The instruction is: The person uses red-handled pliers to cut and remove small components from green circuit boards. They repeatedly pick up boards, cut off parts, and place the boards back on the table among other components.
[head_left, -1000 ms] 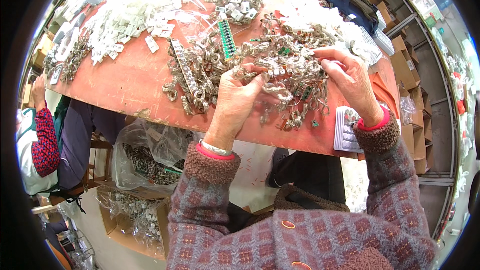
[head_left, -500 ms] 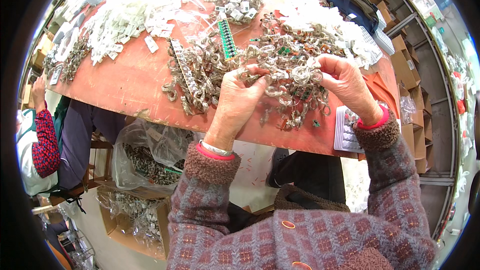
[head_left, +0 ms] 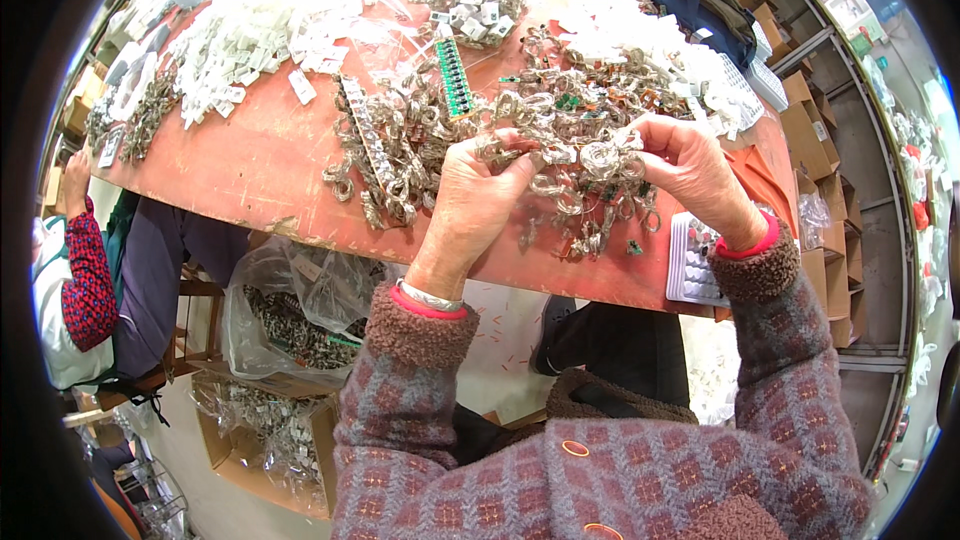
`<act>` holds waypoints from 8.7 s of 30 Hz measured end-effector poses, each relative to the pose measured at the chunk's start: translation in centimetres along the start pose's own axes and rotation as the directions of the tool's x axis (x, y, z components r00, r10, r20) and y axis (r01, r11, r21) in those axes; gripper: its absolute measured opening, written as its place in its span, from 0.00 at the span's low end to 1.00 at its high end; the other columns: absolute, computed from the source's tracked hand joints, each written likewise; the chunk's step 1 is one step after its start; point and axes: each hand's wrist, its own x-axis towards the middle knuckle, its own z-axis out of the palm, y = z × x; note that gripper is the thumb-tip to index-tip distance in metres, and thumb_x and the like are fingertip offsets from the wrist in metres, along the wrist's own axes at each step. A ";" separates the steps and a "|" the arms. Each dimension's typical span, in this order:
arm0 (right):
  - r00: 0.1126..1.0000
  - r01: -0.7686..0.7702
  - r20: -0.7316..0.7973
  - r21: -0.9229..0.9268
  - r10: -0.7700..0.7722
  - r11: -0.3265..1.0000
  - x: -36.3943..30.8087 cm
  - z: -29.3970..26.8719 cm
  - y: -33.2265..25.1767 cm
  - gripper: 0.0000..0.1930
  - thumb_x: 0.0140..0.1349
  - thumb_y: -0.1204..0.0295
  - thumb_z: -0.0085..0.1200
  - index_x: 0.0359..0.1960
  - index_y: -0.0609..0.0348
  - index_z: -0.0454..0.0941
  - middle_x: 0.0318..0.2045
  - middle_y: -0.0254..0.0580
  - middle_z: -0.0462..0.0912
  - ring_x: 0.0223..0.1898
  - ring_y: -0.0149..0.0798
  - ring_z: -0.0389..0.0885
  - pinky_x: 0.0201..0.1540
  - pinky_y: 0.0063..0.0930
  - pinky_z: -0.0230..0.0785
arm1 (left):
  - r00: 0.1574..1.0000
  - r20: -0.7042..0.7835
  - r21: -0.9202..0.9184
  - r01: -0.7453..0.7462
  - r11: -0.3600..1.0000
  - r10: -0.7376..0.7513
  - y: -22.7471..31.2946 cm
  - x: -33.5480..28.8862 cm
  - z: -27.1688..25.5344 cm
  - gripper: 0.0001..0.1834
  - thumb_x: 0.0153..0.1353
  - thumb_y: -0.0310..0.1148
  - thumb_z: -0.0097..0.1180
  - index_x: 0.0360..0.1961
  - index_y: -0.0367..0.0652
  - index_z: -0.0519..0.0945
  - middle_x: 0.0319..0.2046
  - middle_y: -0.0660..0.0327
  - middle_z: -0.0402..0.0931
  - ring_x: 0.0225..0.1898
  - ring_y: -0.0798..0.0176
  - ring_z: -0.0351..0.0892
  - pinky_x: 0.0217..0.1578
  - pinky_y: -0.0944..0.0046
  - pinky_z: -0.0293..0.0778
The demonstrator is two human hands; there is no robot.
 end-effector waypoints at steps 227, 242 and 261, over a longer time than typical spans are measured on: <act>0.947 0.087 -0.269 -0.315 -0.177 0.945 0.4 4.9 -1.7 0.04 0.55 0.79 0.57 0.27 0.63 0.73 0.18 0.33 0.74 0.22 0.20 0.70 0.24 0.22 0.67 | 0.974 0.000 0.151 -0.224 0.963 0.227 -1.6 -0.3 0.8 0.04 0.63 0.19 0.56 0.38 0.33 0.81 0.35 0.64 0.80 0.37 0.74 0.77 0.37 0.71 0.77; 0.914 0.111 -0.331 -0.355 -0.236 0.928 0.4 5.7 -1.4 0.04 0.55 0.80 0.57 0.28 0.63 0.73 0.18 0.28 0.72 0.22 0.18 0.65 0.24 0.19 0.62 | 0.909 0.015 0.375 -0.391 0.841 0.416 -2.3 -0.2 0.9 0.06 0.62 0.19 0.54 0.39 0.33 0.80 0.30 0.65 0.80 0.32 0.76 0.76 0.31 0.71 0.77; 0.824 0.158 -0.239 -0.773 -0.513 0.615 0.2 5.2 -3.1 0.10 0.56 0.74 0.60 0.41 0.55 0.81 0.34 0.40 0.80 0.34 0.42 0.81 0.38 0.32 0.74 | 0.985 0.011 -0.020 -0.175 0.984 0.175 -1.8 -0.4 1.2 0.08 0.67 0.20 0.49 0.45 0.34 0.79 0.36 0.62 0.80 0.35 0.72 0.81 0.32 0.69 0.84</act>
